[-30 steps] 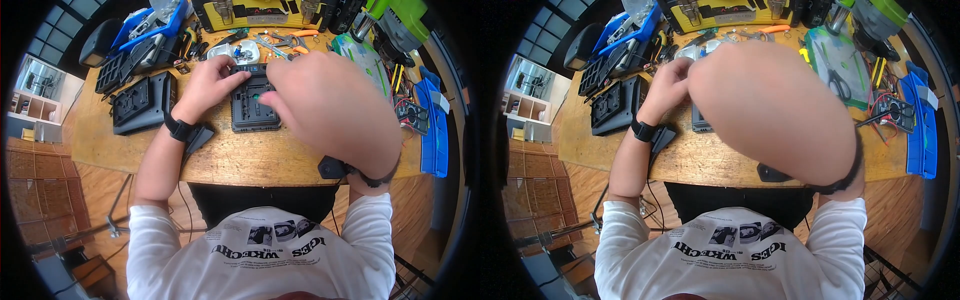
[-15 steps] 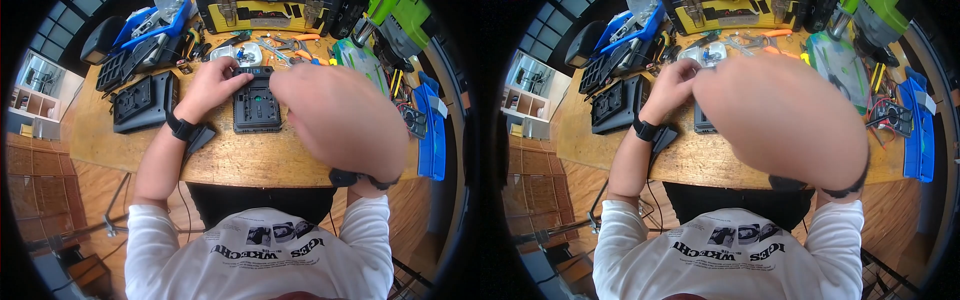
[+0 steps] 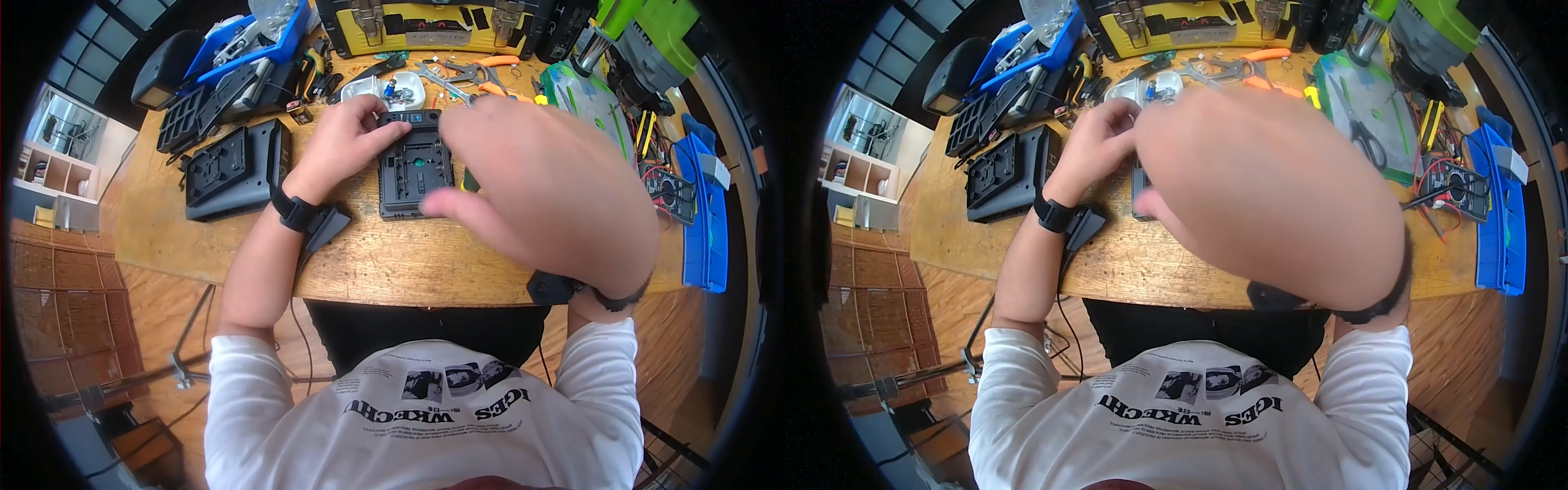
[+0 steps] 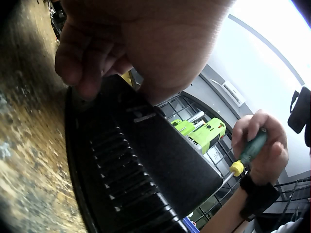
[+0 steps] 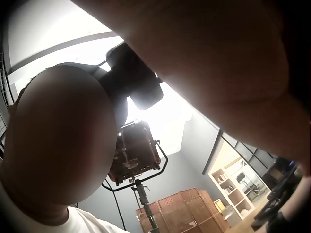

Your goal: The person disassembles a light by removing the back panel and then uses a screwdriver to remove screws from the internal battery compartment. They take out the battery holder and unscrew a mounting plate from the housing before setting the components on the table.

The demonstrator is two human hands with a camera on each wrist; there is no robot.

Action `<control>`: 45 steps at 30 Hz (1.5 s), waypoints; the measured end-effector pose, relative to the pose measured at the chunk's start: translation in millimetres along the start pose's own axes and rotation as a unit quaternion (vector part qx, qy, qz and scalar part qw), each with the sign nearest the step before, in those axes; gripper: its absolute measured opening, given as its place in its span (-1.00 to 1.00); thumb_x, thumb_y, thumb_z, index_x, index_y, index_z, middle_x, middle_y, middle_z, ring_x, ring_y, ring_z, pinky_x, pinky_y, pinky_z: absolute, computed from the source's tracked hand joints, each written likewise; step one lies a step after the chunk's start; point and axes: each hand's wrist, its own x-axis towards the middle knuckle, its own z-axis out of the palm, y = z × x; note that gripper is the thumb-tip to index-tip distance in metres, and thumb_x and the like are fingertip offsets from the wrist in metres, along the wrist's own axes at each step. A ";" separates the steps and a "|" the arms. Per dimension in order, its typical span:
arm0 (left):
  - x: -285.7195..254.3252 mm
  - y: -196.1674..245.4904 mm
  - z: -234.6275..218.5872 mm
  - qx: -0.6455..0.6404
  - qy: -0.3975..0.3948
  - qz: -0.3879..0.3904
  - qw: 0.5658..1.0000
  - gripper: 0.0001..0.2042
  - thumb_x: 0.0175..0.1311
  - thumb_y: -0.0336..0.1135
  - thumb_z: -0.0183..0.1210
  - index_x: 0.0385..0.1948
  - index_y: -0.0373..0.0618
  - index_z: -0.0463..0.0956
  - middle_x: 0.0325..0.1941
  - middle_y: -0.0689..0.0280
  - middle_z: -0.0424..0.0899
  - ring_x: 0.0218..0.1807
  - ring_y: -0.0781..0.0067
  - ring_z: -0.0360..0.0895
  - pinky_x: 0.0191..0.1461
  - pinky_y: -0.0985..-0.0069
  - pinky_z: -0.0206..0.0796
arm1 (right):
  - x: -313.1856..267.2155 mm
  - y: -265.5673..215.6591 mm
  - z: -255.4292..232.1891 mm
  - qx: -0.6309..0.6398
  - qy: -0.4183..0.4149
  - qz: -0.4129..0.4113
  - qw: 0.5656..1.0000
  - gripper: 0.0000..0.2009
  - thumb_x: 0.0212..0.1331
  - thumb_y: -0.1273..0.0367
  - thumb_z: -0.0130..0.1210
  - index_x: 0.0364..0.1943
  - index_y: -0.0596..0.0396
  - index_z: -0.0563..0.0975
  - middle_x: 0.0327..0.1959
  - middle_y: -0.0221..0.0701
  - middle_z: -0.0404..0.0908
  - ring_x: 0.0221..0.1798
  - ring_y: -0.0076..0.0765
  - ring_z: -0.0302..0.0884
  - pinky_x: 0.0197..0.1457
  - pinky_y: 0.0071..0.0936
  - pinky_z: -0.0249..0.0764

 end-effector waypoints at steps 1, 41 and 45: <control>0.1 0.4 -0.1 0.000 -0.005 -0.007 1.000 -0.54 0.18 -0.02 0.47 -0.23 -0.35 0.67 -0.57 0.19 0.64 -0.51 0.39 0.57 -0.38 0.42 0.40 | -0.7 -0.2 -0.2 -0.002 0.000 0.000 1.000 -0.80 0.16 0.37 0.30 -0.24 0.14 0.54 -0.22 -0.23 0.61 -0.08 0.04 0.61 -0.12 -0.09 0.52; -0.2 -0.5 0.2 0.003 -0.001 0.007 1.000 -0.54 0.19 -0.04 0.47 -0.20 -0.34 0.66 -0.57 0.23 0.62 -0.51 0.44 0.54 -0.38 0.44 0.37 | -8.0 7.2 8.5 -0.087 0.030 0.024 0.995 -0.77 0.11 0.38 0.30 -0.19 0.10 0.53 -0.23 -0.24 0.58 -0.15 0.04 0.62 -0.17 -0.08 0.52; -0.4 1.2 0.4 0.001 -0.004 -0.003 1.000 -0.55 0.19 -0.04 0.47 -0.22 -0.34 0.66 -0.58 0.23 0.62 -0.52 0.44 0.53 -0.39 0.44 0.36 | -8.0 11.2 8.1 -0.104 0.053 0.010 0.993 -0.77 0.13 0.35 0.30 -0.21 0.11 0.53 -0.24 -0.23 0.57 -0.16 0.04 0.62 -0.17 -0.07 0.51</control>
